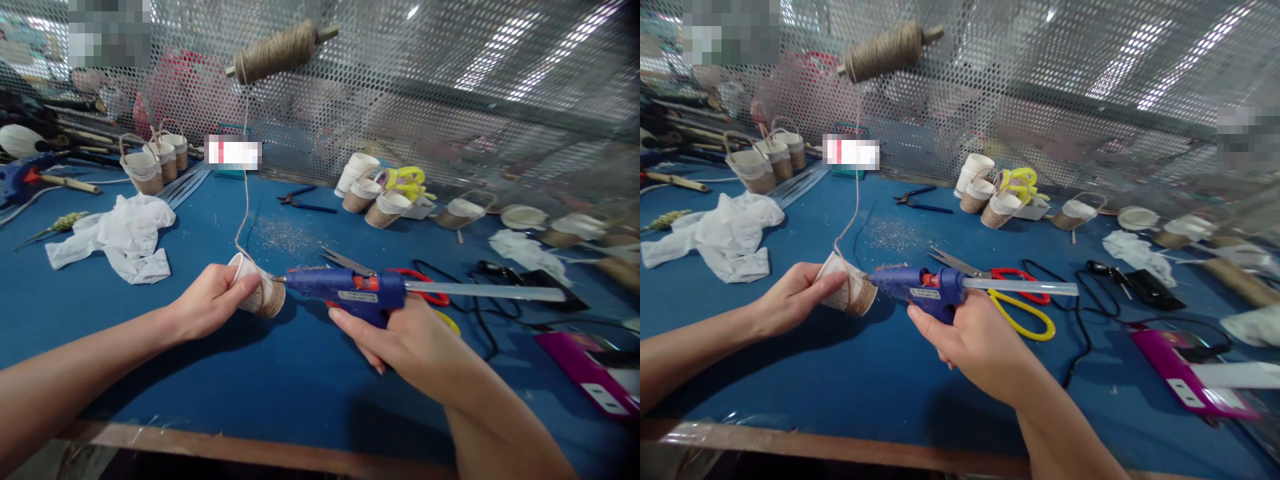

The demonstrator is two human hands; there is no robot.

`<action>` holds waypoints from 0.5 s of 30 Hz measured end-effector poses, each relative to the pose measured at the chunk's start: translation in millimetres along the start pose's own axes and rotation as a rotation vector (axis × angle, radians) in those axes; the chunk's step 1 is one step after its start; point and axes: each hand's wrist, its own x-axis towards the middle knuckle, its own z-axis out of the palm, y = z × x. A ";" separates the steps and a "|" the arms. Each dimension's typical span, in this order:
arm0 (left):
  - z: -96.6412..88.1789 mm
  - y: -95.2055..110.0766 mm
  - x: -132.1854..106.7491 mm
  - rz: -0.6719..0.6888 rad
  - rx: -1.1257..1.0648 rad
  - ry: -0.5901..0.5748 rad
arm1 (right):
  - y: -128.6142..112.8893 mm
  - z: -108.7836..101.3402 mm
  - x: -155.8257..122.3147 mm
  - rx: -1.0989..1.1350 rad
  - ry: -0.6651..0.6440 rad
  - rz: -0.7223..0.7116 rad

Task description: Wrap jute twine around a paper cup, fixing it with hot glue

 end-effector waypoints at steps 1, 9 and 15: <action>0.0 0.7 0.3 -0.010 -0.023 0.005 | -0.6 0.5 -1.1 0.002 0.011 0.005; 0.5 2.7 2.4 -0.053 -0.159 0.014 | -7.4 1.2 -7.6 -0.029 0.020 0.056; 0.4 1.1 0.4 -0.044 -0.096 0.026 | -1.9 0.3 -2.6 -0.008 0.009 0.018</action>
